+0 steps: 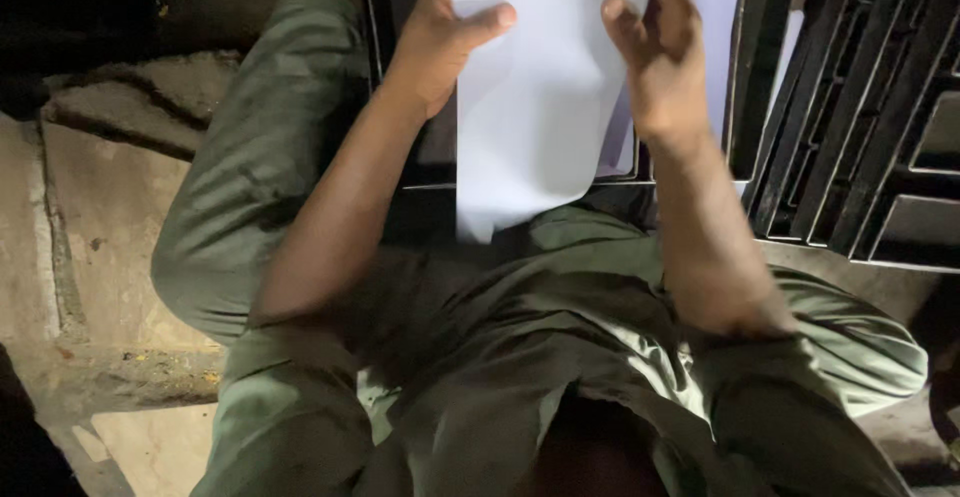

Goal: The person sits on the floor and repeatedly folds white paper sheets to line rectangular metal trays. They place each folded sheet into a tray compartment, smooth it, and continue the process with additional trays and paper.

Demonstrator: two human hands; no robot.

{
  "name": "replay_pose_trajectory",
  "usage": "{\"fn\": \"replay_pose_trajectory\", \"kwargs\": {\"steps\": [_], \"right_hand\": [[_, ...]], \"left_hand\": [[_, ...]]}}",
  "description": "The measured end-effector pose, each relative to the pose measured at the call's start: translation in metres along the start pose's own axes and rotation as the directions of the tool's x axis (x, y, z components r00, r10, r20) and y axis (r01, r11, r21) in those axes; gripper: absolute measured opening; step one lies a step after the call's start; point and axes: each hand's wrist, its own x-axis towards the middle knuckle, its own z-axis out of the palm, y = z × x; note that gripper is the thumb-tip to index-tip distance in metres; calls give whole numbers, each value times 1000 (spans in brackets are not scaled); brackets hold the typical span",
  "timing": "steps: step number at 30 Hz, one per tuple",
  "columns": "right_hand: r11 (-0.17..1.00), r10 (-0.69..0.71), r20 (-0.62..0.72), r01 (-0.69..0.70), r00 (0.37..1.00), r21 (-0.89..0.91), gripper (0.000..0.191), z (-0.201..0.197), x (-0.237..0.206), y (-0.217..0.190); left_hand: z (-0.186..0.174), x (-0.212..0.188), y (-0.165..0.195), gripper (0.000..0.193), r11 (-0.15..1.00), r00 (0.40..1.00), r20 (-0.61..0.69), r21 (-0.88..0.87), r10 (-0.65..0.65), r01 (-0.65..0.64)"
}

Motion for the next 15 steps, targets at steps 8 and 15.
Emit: {"fn": "replay_pose_trajectory", "kwargs": {"steps": [8,15], "right_hand": [[980,117,60,-105,991,-171,30,6,10,27],[981,-82,42,88,996,-172,22,17,9,21]], "left_hand": [[-4,4,39,9,616,779,47,584,625,-529],[26,-6,74,10,287,711,237,797,662,-532]]}}
